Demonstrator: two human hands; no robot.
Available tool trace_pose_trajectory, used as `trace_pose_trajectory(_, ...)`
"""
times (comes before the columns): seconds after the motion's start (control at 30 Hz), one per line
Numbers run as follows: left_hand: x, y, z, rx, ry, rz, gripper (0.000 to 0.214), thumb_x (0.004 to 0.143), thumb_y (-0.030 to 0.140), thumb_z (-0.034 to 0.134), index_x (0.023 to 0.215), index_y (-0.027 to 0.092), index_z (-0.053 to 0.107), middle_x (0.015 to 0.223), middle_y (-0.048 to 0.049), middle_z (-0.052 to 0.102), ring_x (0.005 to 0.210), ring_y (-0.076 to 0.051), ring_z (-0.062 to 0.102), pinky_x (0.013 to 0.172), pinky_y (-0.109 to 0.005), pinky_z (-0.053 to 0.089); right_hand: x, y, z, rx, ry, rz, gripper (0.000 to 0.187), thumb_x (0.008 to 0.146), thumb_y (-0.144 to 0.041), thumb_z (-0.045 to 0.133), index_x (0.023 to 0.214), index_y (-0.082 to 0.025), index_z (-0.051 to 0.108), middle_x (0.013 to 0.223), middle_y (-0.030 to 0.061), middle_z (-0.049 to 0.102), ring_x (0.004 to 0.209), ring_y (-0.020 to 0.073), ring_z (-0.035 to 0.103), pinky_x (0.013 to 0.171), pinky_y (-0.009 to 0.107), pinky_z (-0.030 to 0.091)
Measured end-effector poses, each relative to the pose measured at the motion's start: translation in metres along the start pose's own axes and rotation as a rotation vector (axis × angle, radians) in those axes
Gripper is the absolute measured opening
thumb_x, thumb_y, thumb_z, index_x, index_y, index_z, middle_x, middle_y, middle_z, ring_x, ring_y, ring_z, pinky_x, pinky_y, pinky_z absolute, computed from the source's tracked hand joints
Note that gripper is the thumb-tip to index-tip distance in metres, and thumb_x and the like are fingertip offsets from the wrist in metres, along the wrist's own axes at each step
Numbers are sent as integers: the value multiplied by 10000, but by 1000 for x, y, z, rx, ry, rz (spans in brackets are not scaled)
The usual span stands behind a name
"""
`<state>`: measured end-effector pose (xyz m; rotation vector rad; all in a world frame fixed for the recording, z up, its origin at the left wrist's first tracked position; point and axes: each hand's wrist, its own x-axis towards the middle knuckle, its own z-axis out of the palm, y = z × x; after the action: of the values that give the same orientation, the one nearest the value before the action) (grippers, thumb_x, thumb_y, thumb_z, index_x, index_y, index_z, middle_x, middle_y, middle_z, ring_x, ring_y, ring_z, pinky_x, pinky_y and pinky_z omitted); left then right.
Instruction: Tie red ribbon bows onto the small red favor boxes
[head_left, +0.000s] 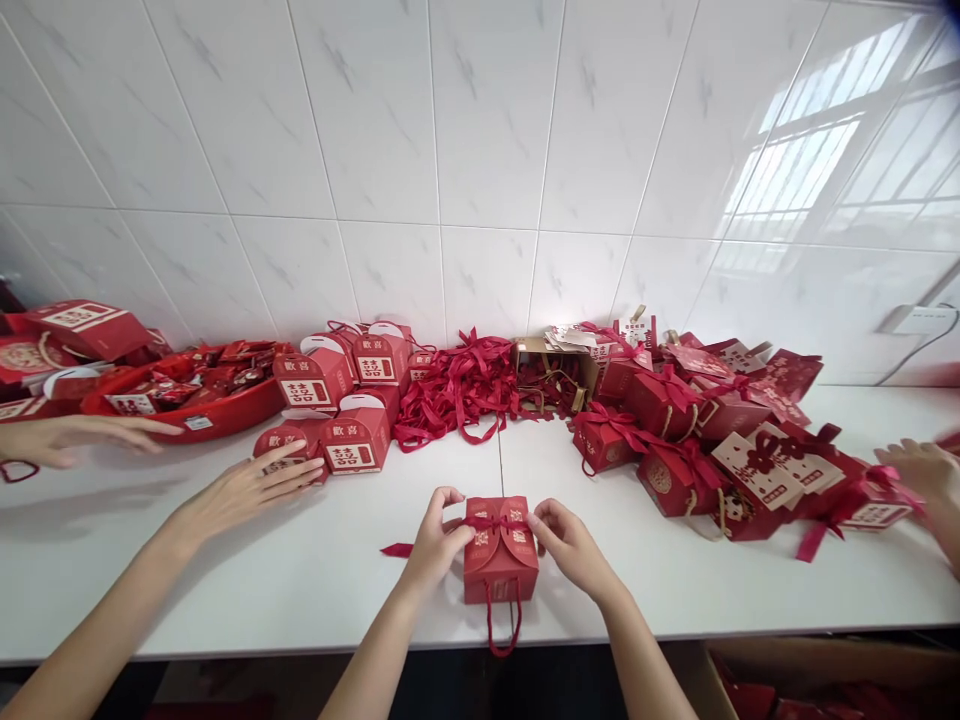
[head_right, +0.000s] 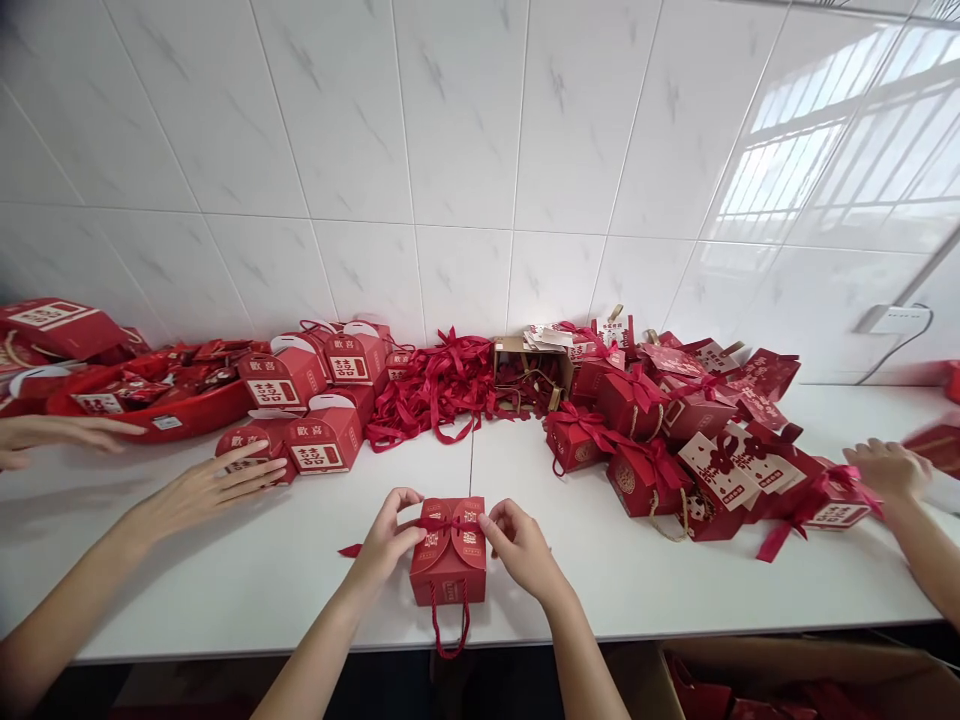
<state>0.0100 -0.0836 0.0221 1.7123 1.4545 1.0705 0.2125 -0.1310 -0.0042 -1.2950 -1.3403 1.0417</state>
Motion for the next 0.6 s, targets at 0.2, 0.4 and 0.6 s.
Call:
trace_pose_trajectory(0.2, 2, -4, -5, -392, -367, -194, 164, 696, 239, 546, 831, 263, 456, 869, 31, 558, 772, -157, 566, 686, -295, 479, -1, 0, -2, 45, -80, 66, 434, 837, -539, 548, 611, -179, 459, 571, -61, 363, 539, 86, 316, 502, 219, 273)
trace_pose_trajectory(0.4, 8, -17, -9, -343, -546, -171, 331, 725, 411, 613, 651, 207, 363, 635, 64, 378, 601, -108, 387, 594, -253, 341, 0, 0, -9, 158, -143, 117, 431, 796, -561, 583, 630, -198, 422, 533, -85, 276, 491, 77, 205, 452, 218, 169)
trace_pose_trajectory(0.6, 7, -21, -17, -208, -539, -131, 446, 723, 515, 624, 629, 212, 311, 633, 69, 309, 592, -107, 325, 576, -247, 280, 0, 10, -17, 230, -114, 135, 438, 745, -546, 643, 609, -198, 415, 511, -96, 257, 480, 71, 162, 457, 227, 120)
